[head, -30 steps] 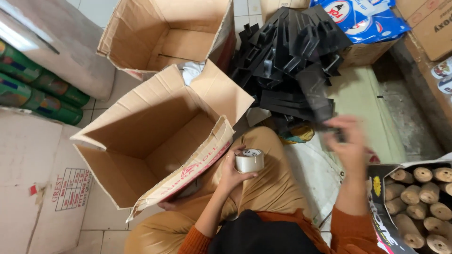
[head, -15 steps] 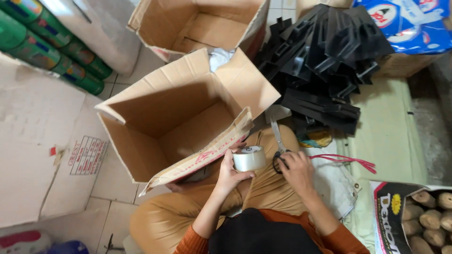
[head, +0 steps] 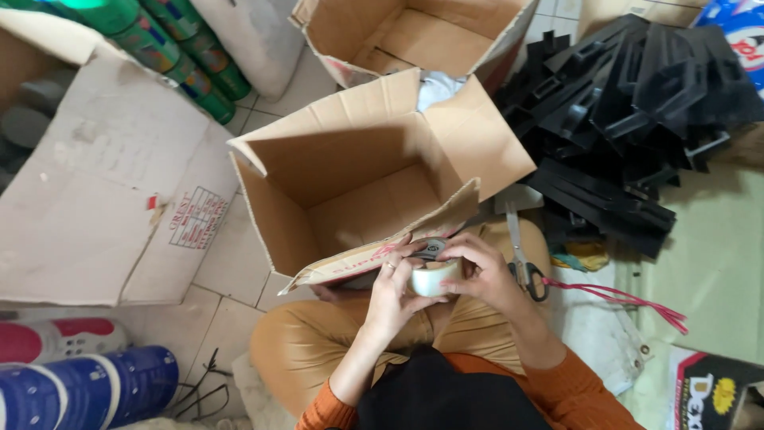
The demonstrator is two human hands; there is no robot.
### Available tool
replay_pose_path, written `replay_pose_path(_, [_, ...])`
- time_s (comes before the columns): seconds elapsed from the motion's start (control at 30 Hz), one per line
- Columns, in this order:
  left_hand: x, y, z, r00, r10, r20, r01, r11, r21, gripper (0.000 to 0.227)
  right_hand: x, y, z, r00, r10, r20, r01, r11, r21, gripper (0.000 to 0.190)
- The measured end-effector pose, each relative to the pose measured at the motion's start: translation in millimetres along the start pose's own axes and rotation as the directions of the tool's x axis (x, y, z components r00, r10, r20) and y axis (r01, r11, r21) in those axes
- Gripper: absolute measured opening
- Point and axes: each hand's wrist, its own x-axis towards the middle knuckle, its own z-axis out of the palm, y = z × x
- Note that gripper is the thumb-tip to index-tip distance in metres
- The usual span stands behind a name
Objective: The person wipes the inside of a cardboard box with a cloth, then folds the flaps. They apply clear packing tape to the box seams using a tape roll and scissors, cutting the tape to seal the box.
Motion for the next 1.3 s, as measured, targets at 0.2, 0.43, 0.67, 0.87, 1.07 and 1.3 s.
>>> replay_pose_path(0.2, [-17, -38, -20, 0.994, -0.109, 0.031, 0.113, 0.927, -0.358, 0.064, 21, -18, 2, 0.993, 0.061, 0.105, -0.088, 0.959, 0.270, 0.020])
replay_pose_path(0.43, [-22, -62, -29, 0.984, -0.067, 0.165, 0.152, 0.797, -0.584, 0.086, 35, -33, 8, 0.934, -0.216, 0.284, 0.184, 0.974, 0.135, 0.018])
replay_pose_path(0.67, [-25, -69, -29, 0.970, -0.074, 0.231, 0.200, 0.782, -0.590, 0.087, 38, -20, 17, 0.918, -0.237, 0.319, 0.207, 0.970, 0.127, 0.003])
replay_pose_path(0.87, [-17, -55, -37, 0.957, -0.137, 0.256, 0.258, 0.806, -0.533, 0.080, 31, -8, 25, 0.892, -0.283, 0.352, 0.334, 0.938, -0.094, 0.010])
replay_pose_path(1.07, [-36, -89, -18, 0.951, -0.178, 0.254, 0.292, 0.790, -0.539, 0.080, 22, 10, 33, 0.896, -0.253, 0.365, 0.344, 0.915, -0.209, 0.014])
replay_pose_path(1.3, [-31, -91, -24, 0.953, -0.171, 0.250, 0.283, 0.797, -0.534, 0.083, 49, -37, 8, 0.853, -0.341, 0.394, 0.383, 0.924, -0.029, 0.005])
